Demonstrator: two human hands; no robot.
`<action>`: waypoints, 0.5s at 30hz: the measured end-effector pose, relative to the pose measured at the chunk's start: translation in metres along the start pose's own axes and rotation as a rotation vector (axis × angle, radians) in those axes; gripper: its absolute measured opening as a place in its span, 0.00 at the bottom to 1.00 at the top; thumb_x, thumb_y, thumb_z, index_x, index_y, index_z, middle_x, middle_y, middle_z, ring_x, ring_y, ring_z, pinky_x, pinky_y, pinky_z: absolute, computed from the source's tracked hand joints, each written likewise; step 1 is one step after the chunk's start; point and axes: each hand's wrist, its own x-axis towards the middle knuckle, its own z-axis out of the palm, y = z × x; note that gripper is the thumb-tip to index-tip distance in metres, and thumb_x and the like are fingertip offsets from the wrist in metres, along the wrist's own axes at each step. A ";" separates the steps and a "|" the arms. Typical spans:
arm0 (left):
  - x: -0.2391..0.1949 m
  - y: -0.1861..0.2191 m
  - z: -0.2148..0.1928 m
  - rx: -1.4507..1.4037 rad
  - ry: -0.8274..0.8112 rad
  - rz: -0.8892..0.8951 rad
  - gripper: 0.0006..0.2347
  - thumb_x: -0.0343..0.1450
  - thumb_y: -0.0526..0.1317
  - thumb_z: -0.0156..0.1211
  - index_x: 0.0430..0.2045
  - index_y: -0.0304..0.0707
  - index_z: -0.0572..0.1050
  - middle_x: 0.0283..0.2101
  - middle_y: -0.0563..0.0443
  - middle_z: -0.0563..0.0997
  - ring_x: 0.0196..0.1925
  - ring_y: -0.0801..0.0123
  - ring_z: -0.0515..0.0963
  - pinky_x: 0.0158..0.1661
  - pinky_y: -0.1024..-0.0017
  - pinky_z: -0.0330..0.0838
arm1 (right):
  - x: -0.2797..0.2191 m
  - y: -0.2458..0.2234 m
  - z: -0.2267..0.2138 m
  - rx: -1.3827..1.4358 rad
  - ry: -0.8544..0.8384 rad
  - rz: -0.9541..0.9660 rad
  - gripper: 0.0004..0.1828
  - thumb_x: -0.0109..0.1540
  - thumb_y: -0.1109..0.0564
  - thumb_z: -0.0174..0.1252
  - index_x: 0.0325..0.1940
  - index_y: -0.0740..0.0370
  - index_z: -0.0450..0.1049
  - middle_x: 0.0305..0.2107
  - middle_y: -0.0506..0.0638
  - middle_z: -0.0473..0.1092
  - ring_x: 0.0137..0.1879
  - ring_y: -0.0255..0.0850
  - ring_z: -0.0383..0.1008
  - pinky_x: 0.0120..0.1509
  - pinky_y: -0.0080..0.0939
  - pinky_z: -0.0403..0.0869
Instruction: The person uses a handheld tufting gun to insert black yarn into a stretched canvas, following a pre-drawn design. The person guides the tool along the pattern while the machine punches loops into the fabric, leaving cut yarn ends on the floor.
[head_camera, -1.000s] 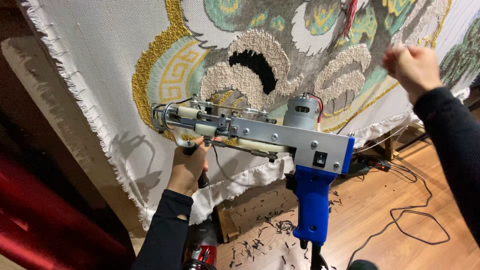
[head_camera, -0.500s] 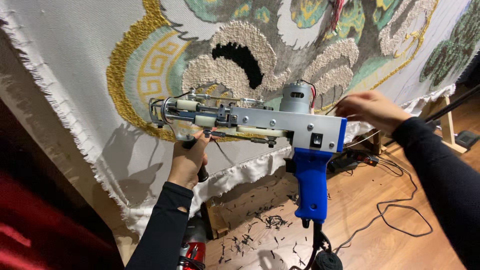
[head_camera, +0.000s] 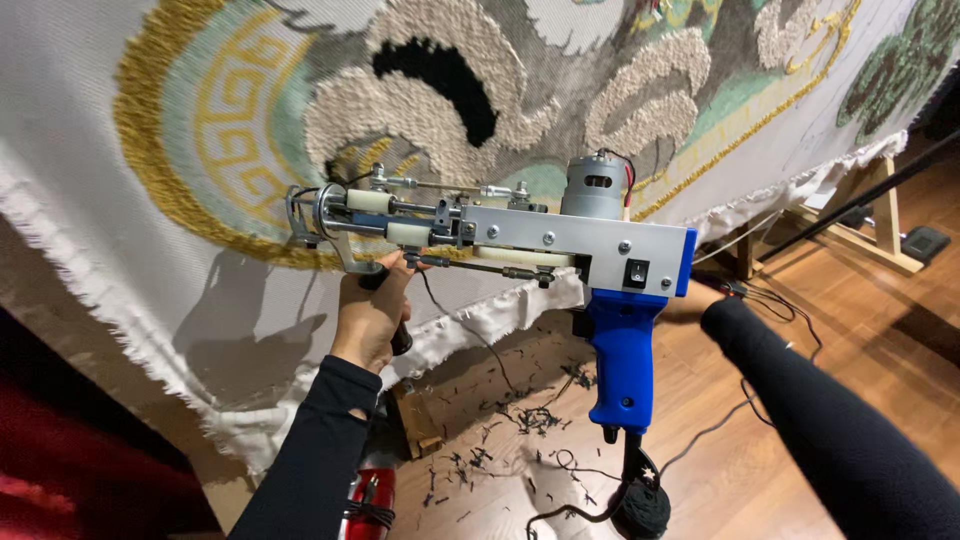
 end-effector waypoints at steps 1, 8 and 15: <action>0.003 -0.007 0.004 -0.010 -0.013 0.007 0.15 0.72 0.41 0.64 0.47 0.29 0.81 0.19 0.58 0.70 0.18 0.78 0.67 0.21 0.76 0.63 | -0.009 0.002 0.018 0.062 -0.025 0.084 0.09 0.62 0.55 0.54 0.41 0.58 0.78 0.40 0.55 0.77 0.46 0.48 0.77 0.53 0.49 0.75; 0.025 -0.046 0.043 0.009 0.035 -0.035 0.17 0.71 0.38 0.62 0.53 0.28 0.77 0.23 0.54 0.76 0.18 0.76 0.70 0.22 0.74 0.66 | -0.100 0.018 0.101 0.124 -0.168 0.385 0.13 0.62 0.51 0.53 0.46 0.59 0.74 0.44 0.57 0.76 0.49 0.49 0.76 0.55 0.49 0.75; 0.046 -0.079 0.066 0.023 0.018 -0.049 0.16 0.70 0.37 0.63 0.51 0.30 0.76 0.23 0.56 0.73 0.19 0.75 0.70 0.21 0.73 0.66 | -0.186 0.064 0.132 0.121 -0.223 0.607 0.19 0.62 0.47 0.52 0.51 0.60 0.71 0.47 0.58 0.74 0.52 0.51 0.75 0.57 0.50 0.74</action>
